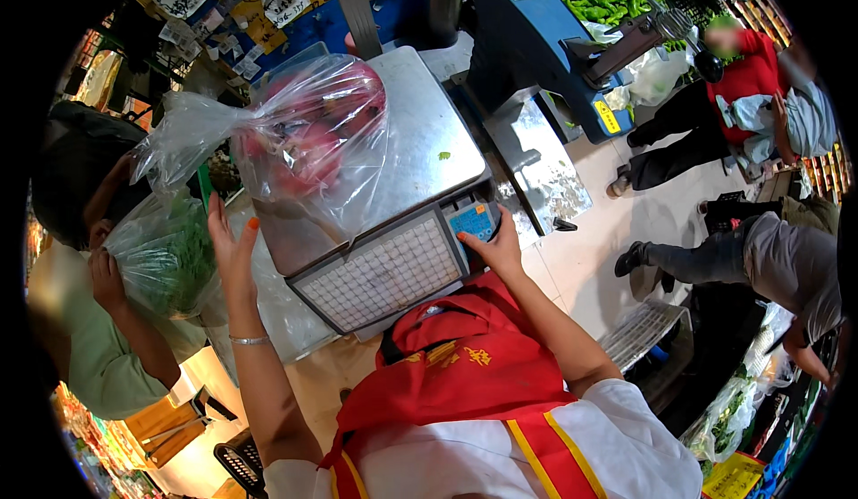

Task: The person weighs various vegetables including leafy greens, green onions, and bean sprouts on a digital scale in a grocery store produce section. They place each item into a plastic bag, weigh it, and hand the bag to customers or place it aside.

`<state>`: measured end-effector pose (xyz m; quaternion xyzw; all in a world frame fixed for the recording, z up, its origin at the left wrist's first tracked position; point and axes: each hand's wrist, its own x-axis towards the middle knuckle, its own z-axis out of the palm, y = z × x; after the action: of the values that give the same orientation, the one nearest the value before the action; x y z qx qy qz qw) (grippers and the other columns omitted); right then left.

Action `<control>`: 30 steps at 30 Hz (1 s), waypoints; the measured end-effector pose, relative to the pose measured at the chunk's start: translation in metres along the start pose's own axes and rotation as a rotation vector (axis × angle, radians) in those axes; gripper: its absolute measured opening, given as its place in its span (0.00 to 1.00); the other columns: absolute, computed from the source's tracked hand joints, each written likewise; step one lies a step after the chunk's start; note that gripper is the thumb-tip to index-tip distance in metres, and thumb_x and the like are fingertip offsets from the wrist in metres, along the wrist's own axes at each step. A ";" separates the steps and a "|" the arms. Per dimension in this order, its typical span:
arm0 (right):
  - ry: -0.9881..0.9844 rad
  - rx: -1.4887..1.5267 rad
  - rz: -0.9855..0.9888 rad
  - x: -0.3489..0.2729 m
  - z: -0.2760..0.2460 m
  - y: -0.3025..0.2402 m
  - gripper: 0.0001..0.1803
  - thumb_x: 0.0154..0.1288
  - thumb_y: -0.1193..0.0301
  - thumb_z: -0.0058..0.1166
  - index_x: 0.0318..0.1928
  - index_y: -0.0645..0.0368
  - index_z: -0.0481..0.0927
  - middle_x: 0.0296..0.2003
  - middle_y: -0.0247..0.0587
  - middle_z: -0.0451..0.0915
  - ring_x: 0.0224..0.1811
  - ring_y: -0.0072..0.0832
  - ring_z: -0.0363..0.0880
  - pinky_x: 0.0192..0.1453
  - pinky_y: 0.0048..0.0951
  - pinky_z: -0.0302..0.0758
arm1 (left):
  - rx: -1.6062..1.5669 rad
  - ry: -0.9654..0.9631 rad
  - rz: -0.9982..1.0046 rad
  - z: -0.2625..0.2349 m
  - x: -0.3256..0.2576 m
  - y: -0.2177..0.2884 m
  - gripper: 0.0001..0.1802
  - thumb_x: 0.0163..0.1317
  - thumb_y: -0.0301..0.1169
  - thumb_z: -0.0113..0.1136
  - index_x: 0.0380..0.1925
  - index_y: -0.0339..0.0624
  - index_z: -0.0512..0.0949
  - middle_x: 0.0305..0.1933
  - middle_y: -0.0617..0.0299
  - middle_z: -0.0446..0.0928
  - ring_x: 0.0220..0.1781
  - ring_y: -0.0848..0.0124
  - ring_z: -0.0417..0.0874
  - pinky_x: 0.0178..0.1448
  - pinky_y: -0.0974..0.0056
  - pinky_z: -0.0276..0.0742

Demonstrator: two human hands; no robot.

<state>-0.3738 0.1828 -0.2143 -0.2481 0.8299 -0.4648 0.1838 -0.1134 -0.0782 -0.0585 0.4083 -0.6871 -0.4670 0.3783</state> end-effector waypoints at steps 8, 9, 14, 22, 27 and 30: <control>-0.005 0.679 0.172 0.006 -0.006 -0.026 0.08 0.57 0.72 0.54 0.35 0.60 0.72 0.26 0.33 0.74 0.23 0.16 0.68 0.25 0.15 0.64 | 0.075 -0.102 0.195 0.011 0.055 -0.002 0.59 0.36 0.44 0.72 0.63 0.35 0.44 0.68 0.52 0.44 0.68 0.62 0.46 0.68 0.62 0.41; -0.073 0.839 0.374 0.007 -0.008 -0.038 0.07 0.58 0.71 0.54 0.35 0.59 0.72 0.25 0.33 0.73 0.21 0.16 0.68 0.24 0.16 0.65 | 0.083 -0.153 0.174 0.016 0.062 0.005 0.57 0.38 0.44 0.70 0.63 0.37 0.44 0.68 0.54 0.44 0.68 0.63 0.47 0.68 0.63 0.43; -0.173 1.195 0.667 0.013 0.007 -0.057 0.05 0.59 0.72 0.52 0.34 0.59 0.73 0.24 0.34 0.74 0.20 0.18 0.69 0.20 0.17 0.65 | -0.050 -0.055 0.280 0.040 0.093 0.036 0.50 0.39 0.35 0.71 0.61 0.40 0.52 0.59 0.55 0.60 0.58 0.64 0.64 0.60 0.65 0.59; 0.028 1.180 0.658 0.017 0.019 -0.076 0.05 0.57 0.73 0.52 0.28 0.59 0.71 0.19 0.33 0.72 0.15 0.18 0.66 0.17 0.16 0.63 | -0.675 -0.095 0.237 0.059 0.112 0.067 0.17 0.66 0.41 0.40 0.22 0.42 0.64 0.23 0.63 0.67 0.28 0.70 0.69 0.47 0.63 0.67; 0.104 0.986 0.620 0.012 0.016 -0.091 0.07 0.58 0.72 0.53 0.26 0.57 0.69 0.16 0.30 0.69 0.13 0.15 0.62 0.16 0.15 0.59 | -0.627 -0.111 0.305 0.055 0.115 0.106 0.19 0.66 0.42 0.38 0.19 0.45 0.59 0.18 0.66 0.58 0.25 0.72 0.63 0.49 0.62 0.62; 0.101 0.906 0.431 -0.006 0.003 -0.110 0.08 0.58 0.71 0.53 0.25 0.57 0.69 0.16 0.29 0.67 0.13 0.14 0.60 0.17 0.15 0.58 | -0.604 -0.144 0.322 0.052 0.112 0.117 0.19 0.66 0.43 0.38 0.19 0.45 0.59 0.18 0.67 0.58 0.25 0.73 0.63 0.49 0.64 0.61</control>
<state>-0.3411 0.1359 -0.1207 0.0565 0.5852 -0.7410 0.3244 -0.2270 -0.1361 0.0535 0.1303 -0.5983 -0.6114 0.5012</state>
